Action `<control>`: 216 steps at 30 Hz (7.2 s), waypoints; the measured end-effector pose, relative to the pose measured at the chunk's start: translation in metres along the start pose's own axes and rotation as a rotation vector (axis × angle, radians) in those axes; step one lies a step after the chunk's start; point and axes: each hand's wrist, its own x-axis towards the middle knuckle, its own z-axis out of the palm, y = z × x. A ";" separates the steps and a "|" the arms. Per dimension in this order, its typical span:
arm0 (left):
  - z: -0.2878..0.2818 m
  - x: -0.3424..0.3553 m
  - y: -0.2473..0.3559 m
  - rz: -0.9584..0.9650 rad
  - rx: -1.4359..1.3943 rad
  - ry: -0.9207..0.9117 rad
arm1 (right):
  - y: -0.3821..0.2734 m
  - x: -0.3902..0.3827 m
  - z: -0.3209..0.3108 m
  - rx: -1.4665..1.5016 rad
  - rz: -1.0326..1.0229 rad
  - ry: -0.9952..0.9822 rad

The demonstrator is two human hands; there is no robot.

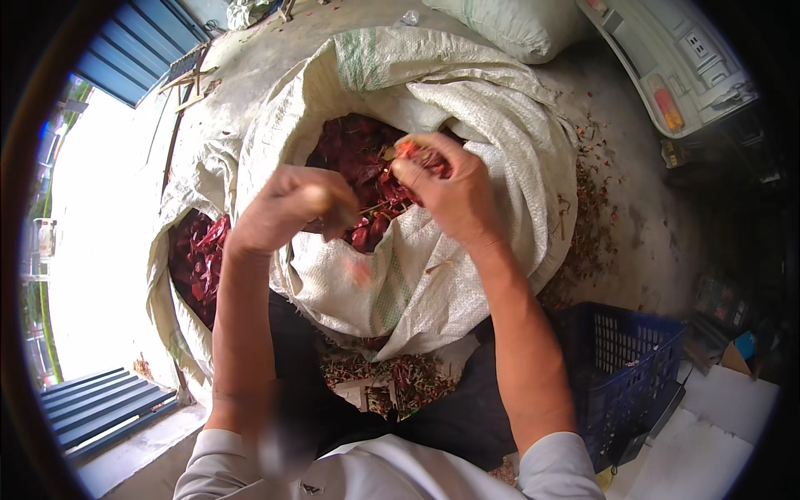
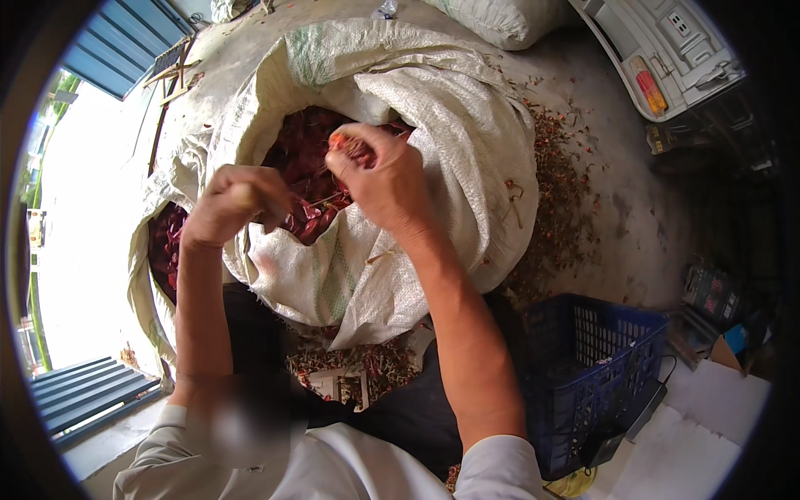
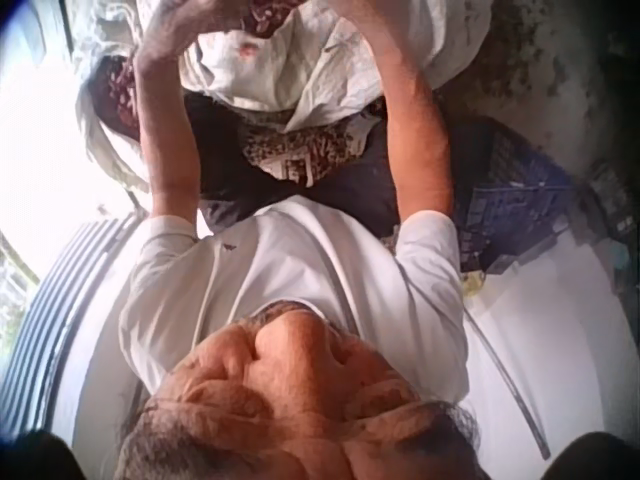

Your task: The person sits on the floor and removes stems from dried red chili peppers by hand, taking them from a large white sack and discarding the stems onto the floor.

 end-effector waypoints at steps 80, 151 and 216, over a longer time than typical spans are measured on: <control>0.071 0.010 -0.034 0.030 0.500 0.667 | -0.022 -0.028 0.043 0.535 -0.044 -0.219; 0.043 0.015 -0.041 0.058 -0.403 0.707 | 0.003 -0.013 0.032 -0.653 -0.523 -0.183; 0.035 0.026 -0.041 -0.096 -0.297 0.672 | 0.016 -0.013 0.034 -0.247 -0.120 -0.210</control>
